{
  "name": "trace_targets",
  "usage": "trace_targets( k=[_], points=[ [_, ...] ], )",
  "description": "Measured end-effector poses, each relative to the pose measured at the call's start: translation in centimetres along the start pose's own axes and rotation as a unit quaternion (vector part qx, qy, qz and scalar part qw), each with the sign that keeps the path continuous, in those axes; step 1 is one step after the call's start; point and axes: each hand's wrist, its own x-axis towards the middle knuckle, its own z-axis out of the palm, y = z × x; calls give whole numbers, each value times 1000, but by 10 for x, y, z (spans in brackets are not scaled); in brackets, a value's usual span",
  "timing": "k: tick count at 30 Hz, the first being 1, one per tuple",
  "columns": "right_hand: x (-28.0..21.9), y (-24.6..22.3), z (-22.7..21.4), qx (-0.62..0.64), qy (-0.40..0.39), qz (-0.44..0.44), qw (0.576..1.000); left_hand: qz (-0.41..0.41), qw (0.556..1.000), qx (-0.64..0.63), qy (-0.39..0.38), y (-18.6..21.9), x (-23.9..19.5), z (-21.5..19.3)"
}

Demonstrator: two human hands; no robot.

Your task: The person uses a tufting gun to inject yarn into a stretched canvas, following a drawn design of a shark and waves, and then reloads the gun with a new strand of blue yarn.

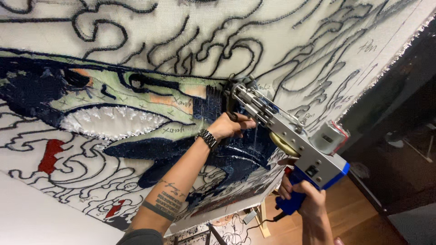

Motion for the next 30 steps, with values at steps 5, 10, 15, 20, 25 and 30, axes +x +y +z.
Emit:
trace_targets(
  k=[5, 10, 15, 20, 25, 30],
  points=[
    [-17, -3, -22, 8, 13, -25, 1000, -7, 999, 44, 5, 3, -13, 19],
    [-37, -7, -33, 48, -26, -55, 997, -1, 1000, -20, 24, -10, -12, 38],
    [-50, -24, -20, 1, 2, -21, 1000, 20, 999, -31, -5, -21, -19, 44],
    [-45, -21, -30, 11, -34, -6, 999, 33, 999, -3, 14, -25, -22, 40],
    [-38, -22, -22, 30, -23, -31, 999, 57, 998, 12, 8, -36, -13, 32],
    [-29, -18, -37, 8, -28, 19, 999, 39, 999, 31, 22, -31, -14, 28]
  ],
)
